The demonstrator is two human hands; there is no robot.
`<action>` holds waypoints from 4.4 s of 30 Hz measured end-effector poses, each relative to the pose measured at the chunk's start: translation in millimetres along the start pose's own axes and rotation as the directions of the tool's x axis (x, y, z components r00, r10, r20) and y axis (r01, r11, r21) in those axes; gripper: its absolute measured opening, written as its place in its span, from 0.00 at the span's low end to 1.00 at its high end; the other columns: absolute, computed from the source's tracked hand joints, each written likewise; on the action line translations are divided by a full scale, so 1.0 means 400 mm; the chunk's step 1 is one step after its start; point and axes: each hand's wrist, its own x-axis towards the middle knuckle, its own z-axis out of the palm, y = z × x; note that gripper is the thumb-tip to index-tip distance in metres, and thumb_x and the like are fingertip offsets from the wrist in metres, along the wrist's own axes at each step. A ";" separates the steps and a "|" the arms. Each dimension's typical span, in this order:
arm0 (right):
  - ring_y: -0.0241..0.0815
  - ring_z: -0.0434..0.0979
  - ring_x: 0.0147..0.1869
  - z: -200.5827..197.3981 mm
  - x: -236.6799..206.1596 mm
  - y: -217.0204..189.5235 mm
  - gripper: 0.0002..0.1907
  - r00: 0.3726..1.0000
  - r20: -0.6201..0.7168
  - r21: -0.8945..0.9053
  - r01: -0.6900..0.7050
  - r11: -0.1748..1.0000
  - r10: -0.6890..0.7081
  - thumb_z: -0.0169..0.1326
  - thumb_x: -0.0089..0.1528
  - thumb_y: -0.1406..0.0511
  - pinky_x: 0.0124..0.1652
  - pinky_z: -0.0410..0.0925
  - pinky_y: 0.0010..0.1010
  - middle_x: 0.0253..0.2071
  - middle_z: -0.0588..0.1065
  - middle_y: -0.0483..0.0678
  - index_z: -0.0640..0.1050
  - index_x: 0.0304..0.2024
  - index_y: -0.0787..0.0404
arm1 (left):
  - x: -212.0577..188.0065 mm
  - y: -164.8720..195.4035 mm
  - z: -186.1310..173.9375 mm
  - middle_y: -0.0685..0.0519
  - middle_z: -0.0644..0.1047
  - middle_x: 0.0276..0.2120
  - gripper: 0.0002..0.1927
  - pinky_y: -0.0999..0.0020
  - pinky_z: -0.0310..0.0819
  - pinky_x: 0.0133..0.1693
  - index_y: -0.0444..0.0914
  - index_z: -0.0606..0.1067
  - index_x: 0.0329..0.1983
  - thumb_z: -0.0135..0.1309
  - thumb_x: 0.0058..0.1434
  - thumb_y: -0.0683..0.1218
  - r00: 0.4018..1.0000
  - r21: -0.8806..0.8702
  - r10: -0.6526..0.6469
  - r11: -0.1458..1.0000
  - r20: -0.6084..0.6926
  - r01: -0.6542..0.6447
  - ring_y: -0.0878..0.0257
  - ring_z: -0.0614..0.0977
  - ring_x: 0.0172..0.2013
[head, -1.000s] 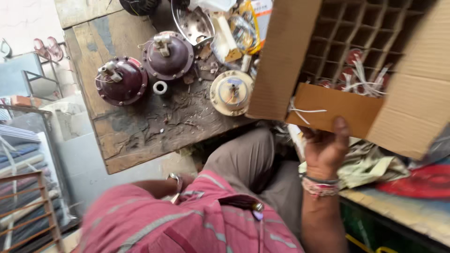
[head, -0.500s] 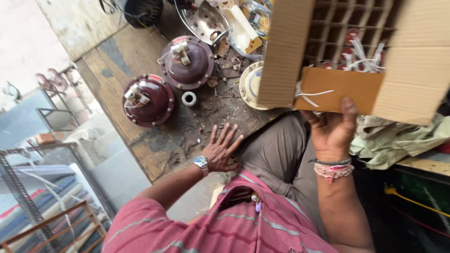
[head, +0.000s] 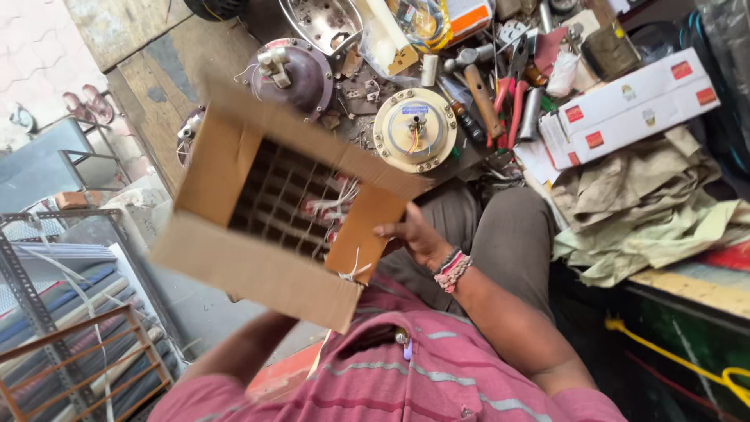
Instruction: The person retrieves a cardboard box containing electrical components and places it on a cluttered workbench. They then use a screwdriver to adjust the internal wiring and terminals of a circular electrical device, likely a ceiling fan capacitor or switch.
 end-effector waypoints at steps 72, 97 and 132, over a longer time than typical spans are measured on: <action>0.49 0.81 0.60 0.168 -0.109 -0.159 0.07 0.602 0.268 -0.353 0.788 0.505 -0.752 0.54 0.68 0.77 0.57 0.76 0.37 0.50 0.80 0.55 0.78 0.47 0.66 | 0.072 0.008 -0.178 0.46 0.77 0.57 0.28 0.52 0.65 0.61 0.40 0.73 0.62 0.61 0.60 0.52 0.760 -0.276 -0.130 0.959 -0.637 -0.067 0.52 0.76 0.59; 0.31 0.78 0.47 -0.146 0.064 -0.222 0.10 0.556 -0.145 -0.683 0.542 0.489 -0.818 0.54 0.73 0.68 0.46 0.71 0.23 0.49 0.80 0.45 0.78 0.55 0.62 | 0.469 0.094 -0.255 0.50 0.77 0.29 0.08 0.67 0.78 0.28 0.36 0.69 0.37 0.44 0.65 0.46 0.792 -0.938 -0.599 -0.195 -0.117 -0.287 0.62 0.79 0.28; 0.47 0.81 0.56 -0.131 0.230 -0.256 0.14 0.692 0.370 -0.784 0.591 0.191 -0.621 0.59 0.65 0.71 0.55 0.73 0.36 0.52 0.79 0.53 0.78 0.54 0.63 | 0.517 -0.019 -0.300 0.57 0.71 0.22 0.12 0.72 0.61 0.18 0.40 0.67 0.39 0.44 0.70 0.53 0.800 -0.978 -0.599 -0.189 0.044 -0.088 0.68 0.67 0.18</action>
